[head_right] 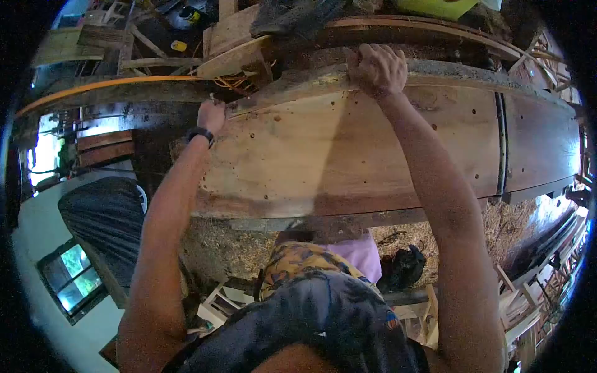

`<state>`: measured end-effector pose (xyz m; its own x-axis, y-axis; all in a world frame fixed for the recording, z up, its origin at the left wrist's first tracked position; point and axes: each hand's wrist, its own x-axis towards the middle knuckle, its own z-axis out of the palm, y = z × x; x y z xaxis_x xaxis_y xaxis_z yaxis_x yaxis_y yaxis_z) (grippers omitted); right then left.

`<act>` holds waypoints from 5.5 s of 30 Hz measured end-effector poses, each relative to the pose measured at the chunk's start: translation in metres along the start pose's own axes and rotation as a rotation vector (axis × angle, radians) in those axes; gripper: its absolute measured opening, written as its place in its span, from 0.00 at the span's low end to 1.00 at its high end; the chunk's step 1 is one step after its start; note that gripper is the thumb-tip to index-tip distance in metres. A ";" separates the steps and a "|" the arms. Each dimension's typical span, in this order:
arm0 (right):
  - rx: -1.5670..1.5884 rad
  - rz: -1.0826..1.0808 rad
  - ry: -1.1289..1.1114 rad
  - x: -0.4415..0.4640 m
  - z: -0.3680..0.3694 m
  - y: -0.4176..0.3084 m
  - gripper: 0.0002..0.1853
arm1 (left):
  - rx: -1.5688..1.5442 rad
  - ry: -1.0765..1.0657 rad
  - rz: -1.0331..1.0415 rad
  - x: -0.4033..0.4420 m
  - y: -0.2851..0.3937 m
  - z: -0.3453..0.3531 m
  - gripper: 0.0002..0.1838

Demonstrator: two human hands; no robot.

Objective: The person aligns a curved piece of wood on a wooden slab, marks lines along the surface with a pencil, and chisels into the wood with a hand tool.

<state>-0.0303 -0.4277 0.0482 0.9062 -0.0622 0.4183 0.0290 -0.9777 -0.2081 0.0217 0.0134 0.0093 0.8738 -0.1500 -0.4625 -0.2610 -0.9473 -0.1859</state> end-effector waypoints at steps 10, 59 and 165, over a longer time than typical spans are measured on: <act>-0.121 -0.006 0.113 -0.007 0.007 -0.002 0.13 | -0.236 -0.018 0.429 -0.009 -0.008 -0.066 0.15; -0.110 0.210 -0.342 0.010 -0.021 -0.019 0.20 | 0.059 -0.267 0.427 0.008 -0.009 -0.043 0.12; -0.197 0.222 -0.487 0.013 -0.033 -0.027 0.18 | 0.565 -0.410 0.824 0.019 0.013 -0.082 0.18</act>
<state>-0.0336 -0.4085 0.0882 0.9728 -0.2165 -0.0828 -0.2215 -0.9735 -0.0565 0.0688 -0.0249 0.0692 0.1661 -0.4760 -0.8636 -0.9492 -0.3146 -0.0091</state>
